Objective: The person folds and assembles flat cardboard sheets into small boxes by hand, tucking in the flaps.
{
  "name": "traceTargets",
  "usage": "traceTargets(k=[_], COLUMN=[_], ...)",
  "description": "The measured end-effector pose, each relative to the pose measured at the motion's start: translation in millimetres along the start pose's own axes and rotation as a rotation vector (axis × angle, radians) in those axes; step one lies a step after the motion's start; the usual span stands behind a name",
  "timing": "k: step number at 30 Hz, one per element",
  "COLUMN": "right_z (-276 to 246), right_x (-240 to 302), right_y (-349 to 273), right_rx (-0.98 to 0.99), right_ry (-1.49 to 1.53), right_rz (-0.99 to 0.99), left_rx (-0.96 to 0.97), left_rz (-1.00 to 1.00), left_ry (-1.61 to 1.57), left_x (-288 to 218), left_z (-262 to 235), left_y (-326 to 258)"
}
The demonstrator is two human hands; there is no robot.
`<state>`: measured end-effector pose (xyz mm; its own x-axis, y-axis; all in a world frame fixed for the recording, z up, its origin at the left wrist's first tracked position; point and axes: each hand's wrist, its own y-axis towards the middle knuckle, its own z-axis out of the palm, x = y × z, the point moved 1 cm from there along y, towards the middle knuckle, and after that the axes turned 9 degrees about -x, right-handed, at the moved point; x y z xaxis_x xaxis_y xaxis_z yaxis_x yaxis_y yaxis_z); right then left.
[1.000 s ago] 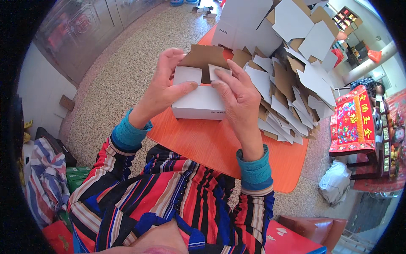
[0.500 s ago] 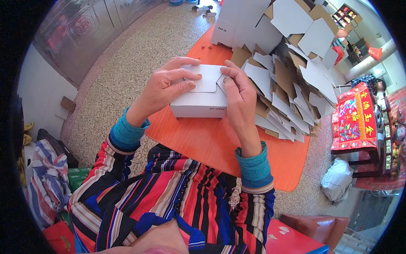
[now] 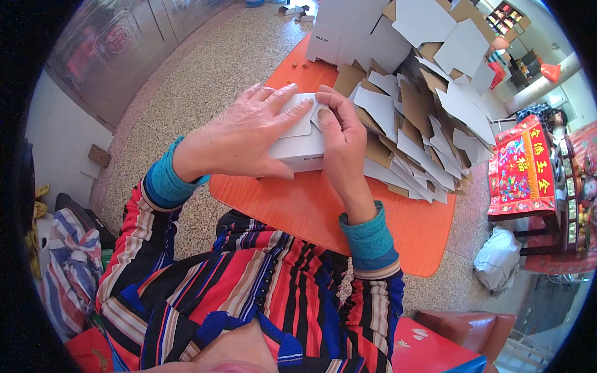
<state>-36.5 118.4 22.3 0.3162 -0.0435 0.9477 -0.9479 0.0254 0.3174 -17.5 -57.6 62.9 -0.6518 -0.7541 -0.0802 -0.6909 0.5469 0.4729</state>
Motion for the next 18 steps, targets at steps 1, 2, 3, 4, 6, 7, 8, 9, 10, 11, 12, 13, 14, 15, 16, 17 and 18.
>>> traceTargets(k=[1, 2, 3, 4, 6, 7, 8, 9, 10, 11, 12, 13, 14, 15, 16, 17, 18], right_z=[0.5, 0.5, 0.5, 0.4, 0.1, 1.1, 2.2, 3.2, 4.0, 4.4, 3.3, 1.0, -0.7, -1.8, -1.3, 0.9, 3.5], right_x=[-0.8, -2.4, -5.5, -9.5, -16.7, -19.3, -21.7, -23.9, -26.2, -28.5, -32.0, -36.0, -39.9, -42.9, -44.3, -43.8, -42.9], right_y=[-0.8, -0.9, -1.1, -1.4, -1.5, -2.3, -2.9, -3.4, -4.0, -4.6, -3.6, -2.5, -1.9, -1.5, -1.3, -2.1, -3.1], right_rx=[0.003, -0.001, -0.001, -0.001, -0.001, -0.004, 0.004, 0.012, 0.020, 0.029, 0.025, 0.043, 0.062, 0.080, 0.099, 0.098, 0.102], right_ry=[0.023, 0.026, 0.052, 0.079, 0.132, 0.138, 0.151, 0.164, 0.177, 0.190, 0.198, 0.186, 0.177, 0.167, 0.157, 0.168, 0.210], right_rz=[0.038, 0.036, 0.021, 0.005, -0.026, -0.027, -0.021, -0.015, -0.009, -0.003, -0.007, -0.019, -0.031, -0.042, -0.053, -0.054, -0.042], left_rx=[0.061, 0.062, 0.064, 0.066, 0.069, 0.072, 0.082, 0.092, 0.102, 0.112, 0.114, 0.067, 0.022, -0.024, -0.070, -0.065, -0.100], left_rz=[-0.016, -0.012, -0.024, -0.037, -0.062, -0.058, -0.053, -0.048, -0.044, -0.039, -0.034, -0.094, -0.154, -0.214, -0.275, -0.275, -0.424], left_ry=[0.003, 0.006, 0.007, 0.008, 0.010, 0.015, 0.011, 0.006, 0.002, -0.002, 0.006, -0.140, -0.284, -0.429, -0.574, -0.564, -0.723], left_x=[-1.0, -1.3, -1.2, -0.7, 0.6, 1.5, 2.9, 4.8, 7.2, 9.8, 15.6, 24.8, 35.7, 46.4, 55.3, 61.8, 70.1], left_z=[-0.8, -1.1, -1.2, -1.3, -1.6, -2.6, -3.5, -4.4, -5.4, -6.4, -6.5, -6.1, -5.8, -5.2, -4.6, -5.9, -7.5], left_y=[0.4, 0.8, 0.0, -1.2, -2.7, -3.0, -2.4, -1.2, -0.1, 0.6, 1.4, 0.4, -2.8, -6.9, -11.5, -18.2, -26.1])
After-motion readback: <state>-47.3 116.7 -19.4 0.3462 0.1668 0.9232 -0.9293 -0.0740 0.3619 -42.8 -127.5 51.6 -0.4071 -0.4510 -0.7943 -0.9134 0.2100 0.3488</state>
